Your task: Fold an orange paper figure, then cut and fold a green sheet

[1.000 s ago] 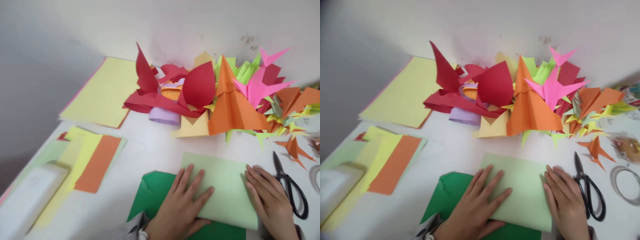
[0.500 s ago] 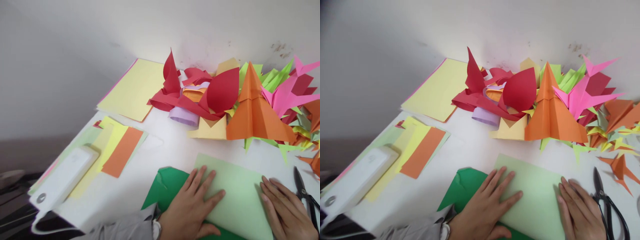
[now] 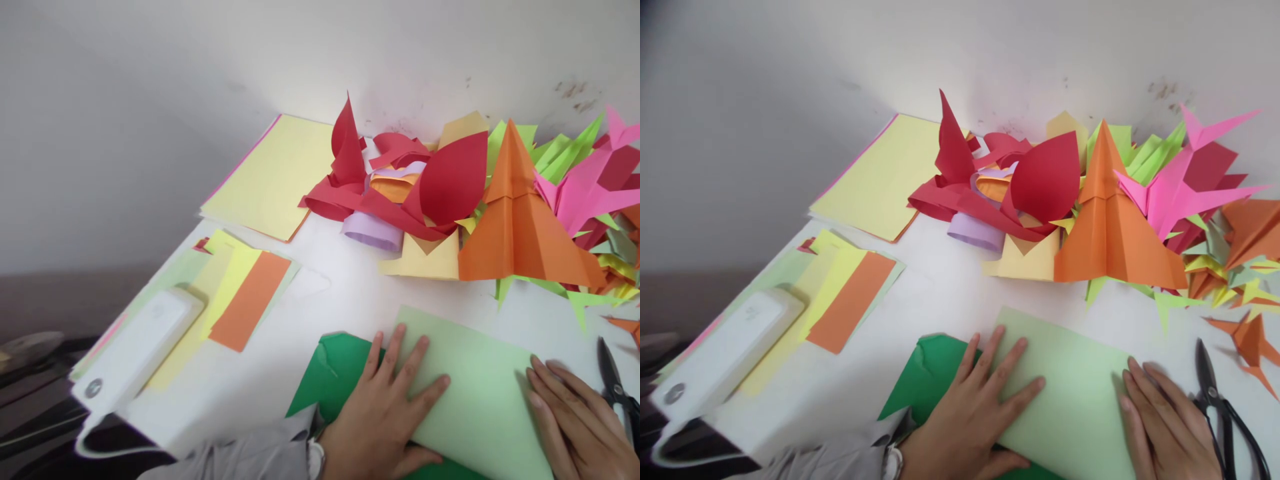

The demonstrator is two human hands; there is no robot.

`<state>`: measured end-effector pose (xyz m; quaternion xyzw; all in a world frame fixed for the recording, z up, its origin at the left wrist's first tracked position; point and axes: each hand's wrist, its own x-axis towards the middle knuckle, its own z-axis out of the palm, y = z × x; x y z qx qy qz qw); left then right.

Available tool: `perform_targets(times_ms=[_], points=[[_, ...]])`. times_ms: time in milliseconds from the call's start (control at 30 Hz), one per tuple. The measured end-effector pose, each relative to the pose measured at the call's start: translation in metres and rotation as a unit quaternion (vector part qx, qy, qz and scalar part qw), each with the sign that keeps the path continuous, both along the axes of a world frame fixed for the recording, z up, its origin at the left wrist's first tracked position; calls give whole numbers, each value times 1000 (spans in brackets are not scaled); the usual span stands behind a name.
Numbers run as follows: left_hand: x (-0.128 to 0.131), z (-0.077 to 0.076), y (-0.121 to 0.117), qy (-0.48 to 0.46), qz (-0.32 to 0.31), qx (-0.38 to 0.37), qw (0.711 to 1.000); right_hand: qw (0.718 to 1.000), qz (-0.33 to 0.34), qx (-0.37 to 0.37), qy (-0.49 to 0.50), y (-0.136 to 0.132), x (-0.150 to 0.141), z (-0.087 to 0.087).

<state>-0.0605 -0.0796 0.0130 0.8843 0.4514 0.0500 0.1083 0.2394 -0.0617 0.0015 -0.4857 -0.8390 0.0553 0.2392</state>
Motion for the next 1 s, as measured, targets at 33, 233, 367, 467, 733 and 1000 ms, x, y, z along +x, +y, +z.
perform_targets(times_ms=[33, 233, 367, 467, 733, 1000], points=[[0, 0, 0, 3, 0, 3, 1000, 1000, 0, 1, 2, 0, 0, 0], [-1, 2, 0, 14, -4, 29, 999, 1000, 5, -6, 2, 0, 1, 0], [-1, 2, -1, 17, -5, 31, 999, 1000, -6, -12, 2, -1, 1, -1], [-2, 2, -1, 21, -8, 32, 999, 1000, -4, -11, 2, -1, 0, 0], [-1, 4, -1, 26, -12, 40, 999, 1000, -3, -10, 1, -1, 0, 1], [-14, 10, 11, -53, -10, 2, 999, 999, 26, -27, -16, -2, 9, -3]])
